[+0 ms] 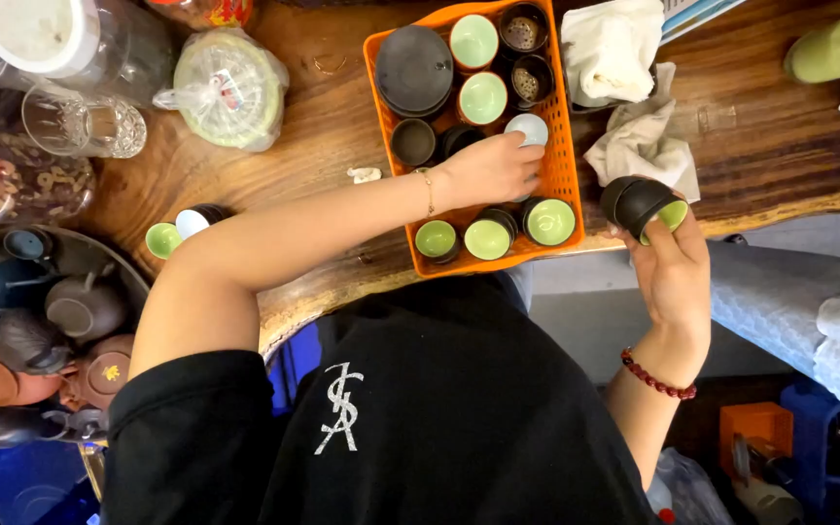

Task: Sorting, wiping, and organizing small tea cups on a wooden counter.

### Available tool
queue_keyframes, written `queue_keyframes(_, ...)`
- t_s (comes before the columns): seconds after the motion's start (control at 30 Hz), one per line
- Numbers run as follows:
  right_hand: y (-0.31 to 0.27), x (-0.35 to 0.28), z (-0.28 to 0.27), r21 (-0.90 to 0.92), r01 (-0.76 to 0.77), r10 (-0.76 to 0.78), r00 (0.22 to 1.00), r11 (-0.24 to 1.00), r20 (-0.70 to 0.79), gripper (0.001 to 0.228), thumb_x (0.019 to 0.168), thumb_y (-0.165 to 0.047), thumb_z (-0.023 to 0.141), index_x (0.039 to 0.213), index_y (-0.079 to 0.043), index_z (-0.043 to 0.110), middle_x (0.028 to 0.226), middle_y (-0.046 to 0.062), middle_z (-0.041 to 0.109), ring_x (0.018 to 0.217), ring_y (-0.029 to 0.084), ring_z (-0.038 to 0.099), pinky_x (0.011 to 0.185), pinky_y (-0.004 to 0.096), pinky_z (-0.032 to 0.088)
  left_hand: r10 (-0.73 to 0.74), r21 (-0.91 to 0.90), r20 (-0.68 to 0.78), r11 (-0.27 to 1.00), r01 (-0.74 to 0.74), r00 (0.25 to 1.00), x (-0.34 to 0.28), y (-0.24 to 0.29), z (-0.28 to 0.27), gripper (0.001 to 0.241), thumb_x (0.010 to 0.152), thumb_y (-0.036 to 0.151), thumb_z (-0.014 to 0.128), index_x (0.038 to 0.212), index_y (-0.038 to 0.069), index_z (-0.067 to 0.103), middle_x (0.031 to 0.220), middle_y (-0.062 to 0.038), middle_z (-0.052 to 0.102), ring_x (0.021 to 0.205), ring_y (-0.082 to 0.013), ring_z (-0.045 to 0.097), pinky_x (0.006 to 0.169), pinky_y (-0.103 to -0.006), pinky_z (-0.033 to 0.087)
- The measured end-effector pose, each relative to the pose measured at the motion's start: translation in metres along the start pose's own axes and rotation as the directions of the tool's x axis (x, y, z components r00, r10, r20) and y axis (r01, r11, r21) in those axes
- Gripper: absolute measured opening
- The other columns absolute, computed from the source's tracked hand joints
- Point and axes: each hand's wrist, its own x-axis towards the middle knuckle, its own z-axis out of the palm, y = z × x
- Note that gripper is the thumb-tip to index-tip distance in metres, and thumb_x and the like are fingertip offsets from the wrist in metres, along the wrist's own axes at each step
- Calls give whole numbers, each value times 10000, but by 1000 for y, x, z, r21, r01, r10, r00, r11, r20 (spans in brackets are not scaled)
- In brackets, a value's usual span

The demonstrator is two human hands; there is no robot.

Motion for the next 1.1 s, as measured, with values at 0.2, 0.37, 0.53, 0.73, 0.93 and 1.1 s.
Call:
queue_keyframes(0.2, 5, 0, -3, -9, 12, -12, 1000, 1000, 17, 318, 1098, -41, 461, 1398, -6, 559, 1337, 96, 630, 1206, 190, 589, 1043, 371, 486, -33, 3, 2, 999, 33, 999, 2, 1, 1, 103, 839, 260, 680, 939, 238, 696, 919, 97, 685, 1098, -172, 562, 804, -312, 449)
queue_keyframes(0.37, 1, 1, 4, -22, -1, 2, 1000, 1000, 9, 324, 1096, -41, 463, 1407, -14, 550, 1341, 86, 622, 1214, 182, 581, 1048, 363, 479, -47, -30, -7, 998, 46, 999, 4, 2, 8, 133, 833, 238, 684, 963, 254, 710, 955, 105, 660, 1123, -171, 551, 833, -322, 453)
queue_keyframes(0.53, -1, 2, 10, -25, 0, 1, 999, 1000, 48, 342, 1086, -25, 457, 1415, -7, 551, 1337, 94, 622, 1203, 188, 582, 1040, 371, 482, -74, -75, 25, 994, 76, 997, 3, 2, -5, 139, 839, 228, 682, 949, 299, 727, 964, 110, 643, 1143, -174, 545, 881, -326, 455)
queue_keyframes(0.73, -4, 3, 15, -37, -11, 13, 999, 999, 47, 355, 1067, -21, 438, 1409, 1, 527, 1318, 115, 624, 1185, 220, 621, 997, 409, 531, -92, -78, 10, 993, 93, 996, 0, 3, 0, 252, 835, 232, 663, 1020, 380, 750, 978, 127, 633, 1112, -167, 539, 918, -318, 445)
queue_keyframes(0.93, 1, 4, 14, -27, 22, -21, 999, 999, 41, 384, 1045, -10, 429, 1417, 10, 520, 1332, 118, 623, 1202, 228, 614, 1000, 415, 526, -75, -6, 84, 997, 76, 994, 3, 4, 3, 189, 841, 246, 640, 975, 326, 746, 1031, 118, 639, 1082, -172, 547, 898, -335, 446)
queue_keyframes(1.1, 21, 1, -7, -593, 253, -254, 964, 765, 84, 295, 1064, -31, 503, 1335, 41, 596, 1314, 120, 617, 1164, 204, 598, 1019, 323, 484, -85, -126, 3, 988, 85, 996, 8, 7, 9, 136, 841, 216, 633, 951, 226, 712, 1114, 11, 645, 1172, -187, 557, 896, -325, 448)
